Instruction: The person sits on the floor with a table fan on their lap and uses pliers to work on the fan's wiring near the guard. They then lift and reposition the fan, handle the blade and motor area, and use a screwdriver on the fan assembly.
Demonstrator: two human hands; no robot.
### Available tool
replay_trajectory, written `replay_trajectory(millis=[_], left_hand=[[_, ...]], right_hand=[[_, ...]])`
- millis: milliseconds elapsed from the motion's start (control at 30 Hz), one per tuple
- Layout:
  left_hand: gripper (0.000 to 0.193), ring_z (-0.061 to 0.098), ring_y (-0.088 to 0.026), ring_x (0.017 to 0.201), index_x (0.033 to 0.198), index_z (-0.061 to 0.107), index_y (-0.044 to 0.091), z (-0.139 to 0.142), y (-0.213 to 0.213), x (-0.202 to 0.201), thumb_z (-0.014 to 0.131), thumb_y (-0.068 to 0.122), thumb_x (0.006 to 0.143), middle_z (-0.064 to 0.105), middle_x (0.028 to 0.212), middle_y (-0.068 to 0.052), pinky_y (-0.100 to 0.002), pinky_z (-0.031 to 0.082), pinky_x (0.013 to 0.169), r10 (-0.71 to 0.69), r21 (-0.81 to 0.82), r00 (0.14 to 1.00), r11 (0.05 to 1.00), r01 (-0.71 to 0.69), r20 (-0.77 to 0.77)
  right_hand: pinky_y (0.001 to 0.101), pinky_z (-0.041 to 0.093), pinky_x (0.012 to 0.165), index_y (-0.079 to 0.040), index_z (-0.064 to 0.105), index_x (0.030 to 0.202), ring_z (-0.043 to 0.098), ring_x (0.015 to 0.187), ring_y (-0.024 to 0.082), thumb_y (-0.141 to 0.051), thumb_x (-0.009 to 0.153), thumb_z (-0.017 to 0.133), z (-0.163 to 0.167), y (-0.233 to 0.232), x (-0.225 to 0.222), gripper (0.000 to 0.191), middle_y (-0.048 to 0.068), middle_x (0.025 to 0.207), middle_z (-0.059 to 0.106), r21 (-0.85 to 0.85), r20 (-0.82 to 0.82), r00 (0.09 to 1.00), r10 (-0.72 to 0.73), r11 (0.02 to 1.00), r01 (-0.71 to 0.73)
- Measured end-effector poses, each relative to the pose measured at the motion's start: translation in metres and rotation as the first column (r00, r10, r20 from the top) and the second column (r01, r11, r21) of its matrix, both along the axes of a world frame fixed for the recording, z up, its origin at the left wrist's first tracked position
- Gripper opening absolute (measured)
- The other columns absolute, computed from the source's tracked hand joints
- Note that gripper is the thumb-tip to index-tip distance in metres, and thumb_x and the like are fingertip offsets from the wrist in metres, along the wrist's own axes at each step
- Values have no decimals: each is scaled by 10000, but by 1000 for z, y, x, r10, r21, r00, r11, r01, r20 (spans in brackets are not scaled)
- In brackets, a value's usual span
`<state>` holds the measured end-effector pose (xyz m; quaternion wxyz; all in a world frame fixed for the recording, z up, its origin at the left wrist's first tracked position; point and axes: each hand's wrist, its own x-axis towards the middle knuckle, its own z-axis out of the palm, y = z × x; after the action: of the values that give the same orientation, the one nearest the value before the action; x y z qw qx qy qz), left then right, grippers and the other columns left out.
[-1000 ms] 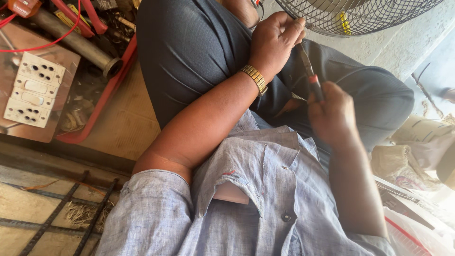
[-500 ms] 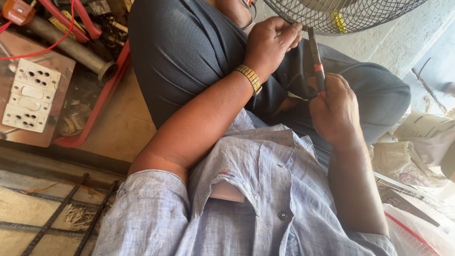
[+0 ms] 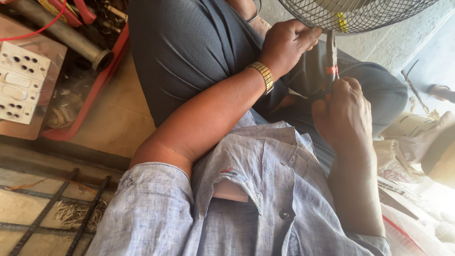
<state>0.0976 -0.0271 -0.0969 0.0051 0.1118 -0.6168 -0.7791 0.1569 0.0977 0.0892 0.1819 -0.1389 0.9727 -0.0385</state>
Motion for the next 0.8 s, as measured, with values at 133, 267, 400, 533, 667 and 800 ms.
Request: replay_trajectory(millis=[133,267,400,533,667,800], left_hand=[[317,687,-84,590,778,751,60,-8,3,1,721,344,914,742,650,2,-265,545,591,-1,-15,1000,1000,1,-6],[282,694,-90,634,812,741,49,-13,5,1,729,308,924,755,700,-11,-267,557,612,5,51,1000,999,-4,-26],[247,719,-79,649,843,720,33,-15,6,1,715,266,925,773,734,-13,-257,582,621,-12,137,1000,991,11,7],[273,678,-88,593,804,701,24,-15,1,1,698,264,935,736,664,-26,-259,553,577,-40,158,996,987,28,74],[313,668,-86,567,768,698,33,-11,-5,3,688,301,927,725,633,-26,-255,545,548,-45,198,991,980,19,128],[358,694,-102,592,763,703,-1,-7,-10,3,666,325,906,748,672,-57,-270,567,554,-104,348,984,936,47,147]], right_hand=[[573,494,795,42,550,986,635,911,501,-107,888,650,-4,-4,2,205,285,1154,634,23,18,1000,0,1000,0],[551,494,852,30,603,1111,637,996,477,-77,889,624,-7,-3,5,248,260,1217,646,-58,-17,1000,1,998,-2],[493,511,938,4,641,1188,649,1084,429,-63,893,585,-7,1,10,308,235,1265,658,-190,16,999,-30,981,32],[463,515,958,-2,664,1214,662,1073,397,-62,859,579,-16,-2,16,370,224,1258,668,-242,24,995,-99,965,102],[460,517,967,-2,672,1209,667,1087,384,-56,853,582,-18,-7,18,372,215,1256,676,-230,27,992,-126,965,129],[461,527,978,13,660,1194,667,1122,394,-53,877,580,-13,-11,18,334,227,1270,667,-241,-8,998,-64,969,60]])
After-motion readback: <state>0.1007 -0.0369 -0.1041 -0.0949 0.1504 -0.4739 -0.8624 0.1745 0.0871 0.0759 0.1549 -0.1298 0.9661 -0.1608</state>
